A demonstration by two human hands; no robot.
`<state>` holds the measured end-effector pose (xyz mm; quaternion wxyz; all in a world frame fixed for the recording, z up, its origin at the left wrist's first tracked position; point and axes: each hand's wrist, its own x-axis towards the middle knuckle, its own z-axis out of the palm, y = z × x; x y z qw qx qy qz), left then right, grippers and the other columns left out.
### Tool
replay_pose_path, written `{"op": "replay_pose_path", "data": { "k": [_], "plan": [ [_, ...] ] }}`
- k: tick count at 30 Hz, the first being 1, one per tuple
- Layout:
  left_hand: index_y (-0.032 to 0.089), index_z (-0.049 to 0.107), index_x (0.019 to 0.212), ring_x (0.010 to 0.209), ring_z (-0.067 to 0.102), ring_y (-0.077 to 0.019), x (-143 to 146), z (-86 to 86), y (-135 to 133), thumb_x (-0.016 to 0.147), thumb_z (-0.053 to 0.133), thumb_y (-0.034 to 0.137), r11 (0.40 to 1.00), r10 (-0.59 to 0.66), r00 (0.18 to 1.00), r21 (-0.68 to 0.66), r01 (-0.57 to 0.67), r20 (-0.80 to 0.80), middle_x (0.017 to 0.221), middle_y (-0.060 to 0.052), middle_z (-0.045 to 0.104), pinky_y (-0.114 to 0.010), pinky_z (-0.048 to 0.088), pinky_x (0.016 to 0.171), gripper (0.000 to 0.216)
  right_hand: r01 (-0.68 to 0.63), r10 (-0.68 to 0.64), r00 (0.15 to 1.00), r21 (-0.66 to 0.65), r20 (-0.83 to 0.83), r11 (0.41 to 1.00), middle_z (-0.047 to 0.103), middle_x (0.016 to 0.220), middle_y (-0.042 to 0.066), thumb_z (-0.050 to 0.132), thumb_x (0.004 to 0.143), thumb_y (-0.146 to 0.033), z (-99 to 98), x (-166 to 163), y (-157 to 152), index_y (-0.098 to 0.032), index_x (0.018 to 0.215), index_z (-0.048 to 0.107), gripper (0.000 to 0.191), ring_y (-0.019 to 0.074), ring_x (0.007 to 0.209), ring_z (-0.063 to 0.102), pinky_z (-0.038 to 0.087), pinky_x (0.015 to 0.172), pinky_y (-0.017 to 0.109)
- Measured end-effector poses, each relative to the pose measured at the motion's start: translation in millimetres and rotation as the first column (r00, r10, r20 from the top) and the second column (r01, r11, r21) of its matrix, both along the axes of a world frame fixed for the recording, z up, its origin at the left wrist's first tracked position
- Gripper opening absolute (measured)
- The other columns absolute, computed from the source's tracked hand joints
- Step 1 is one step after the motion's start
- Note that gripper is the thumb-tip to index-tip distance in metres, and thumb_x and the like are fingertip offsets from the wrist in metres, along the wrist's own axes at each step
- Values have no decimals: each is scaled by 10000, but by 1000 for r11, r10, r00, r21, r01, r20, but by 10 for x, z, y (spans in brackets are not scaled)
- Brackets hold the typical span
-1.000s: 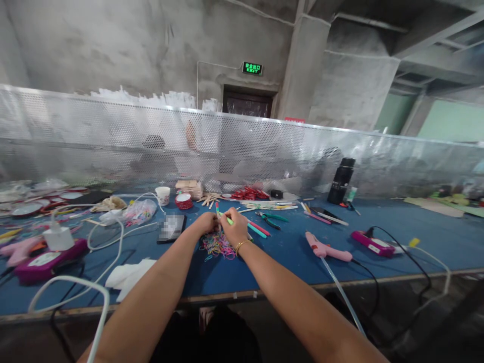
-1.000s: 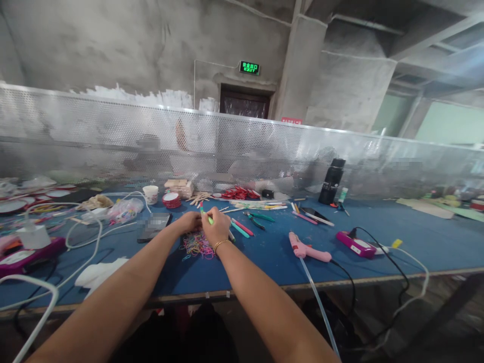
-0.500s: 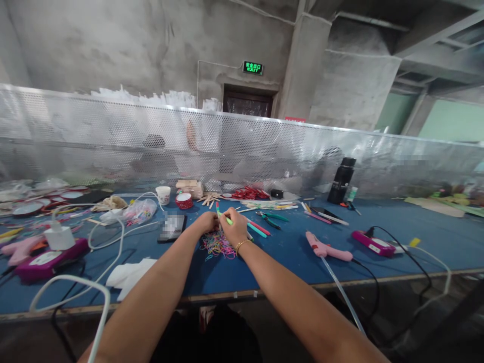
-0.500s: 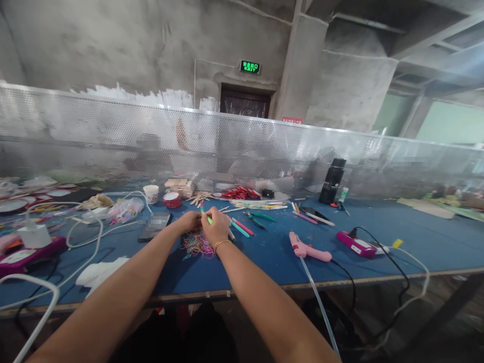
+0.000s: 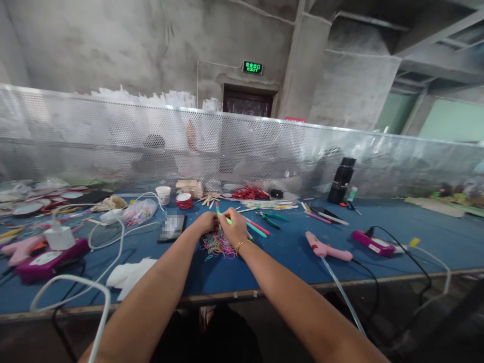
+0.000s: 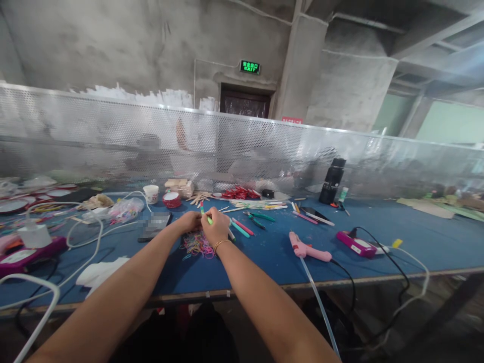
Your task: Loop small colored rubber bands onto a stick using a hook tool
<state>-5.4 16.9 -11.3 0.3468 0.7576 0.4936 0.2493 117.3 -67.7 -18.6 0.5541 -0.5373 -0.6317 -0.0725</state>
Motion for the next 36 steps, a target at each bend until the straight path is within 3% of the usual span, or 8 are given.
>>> {"op": "replay_pose_path", "data": {
  "k": [30,36],
  "plan": [
    [140,634,722,510,544,-102,-6,46,-34,822,584,267,1000,-2,998,21,3,-55,559,-7,594,-177,419,496,168,57,-57,998,13,-30,998,655,709,-18,530,857,-271,42,7,-43,-218,756,566,119,155,735,612,352,751,261],
    [143,627,725,531,573,-104,22,107,-99,831,594,243,999,20,999,-36,-22,-48,539,-3,590,-166,427,492,149,52,-52,998,12,-26,999,661,716,-14,517,861,-262,51,15,-49,-219,758,564,121,155,734,615,355,744,260]
  ]
}}
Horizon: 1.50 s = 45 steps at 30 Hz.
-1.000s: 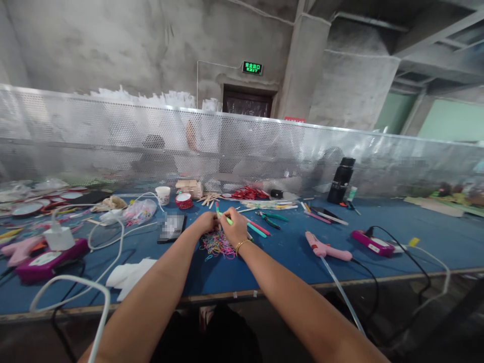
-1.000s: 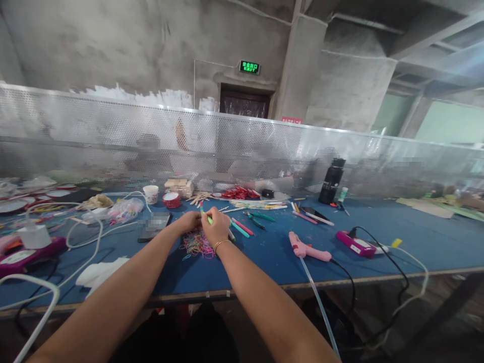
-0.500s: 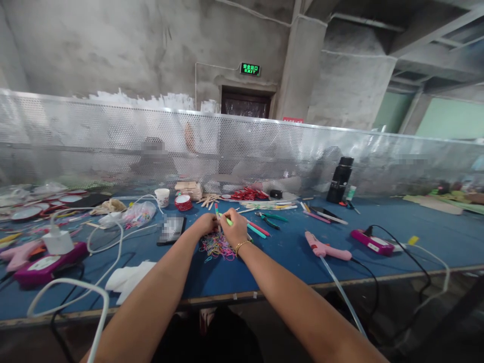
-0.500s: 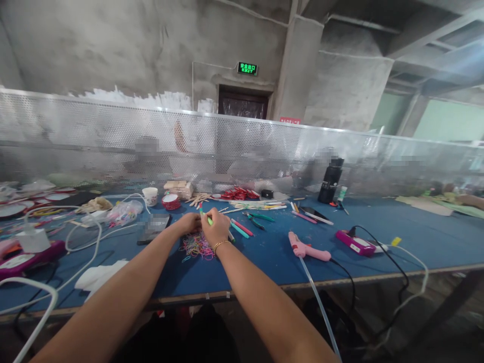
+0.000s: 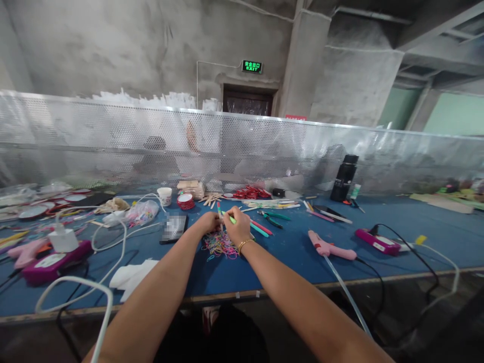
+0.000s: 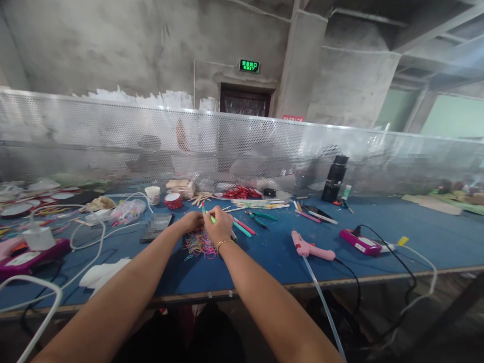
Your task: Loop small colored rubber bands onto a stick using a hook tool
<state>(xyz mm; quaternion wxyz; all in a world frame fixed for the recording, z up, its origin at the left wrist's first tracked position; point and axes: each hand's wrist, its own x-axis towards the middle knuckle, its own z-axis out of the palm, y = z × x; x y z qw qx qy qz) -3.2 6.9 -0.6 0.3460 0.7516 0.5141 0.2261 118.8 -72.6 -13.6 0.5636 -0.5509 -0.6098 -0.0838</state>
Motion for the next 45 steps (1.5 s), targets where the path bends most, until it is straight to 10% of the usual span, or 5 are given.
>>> {"op": "replay_pose_path", "data": {
  "k": [45],
  "plan": [
    [133,579,694,456,517,-81,9,-37,43,838,578,193,1000,6,999,-18,-5,37,509,12,551,-160,396,468,156,-11,11,1000,-22,8,1000,666,698,-32,552,842,-256,-23,3,30,-218,754,575,99,150,721,612,322,759,270]
  ]
}}
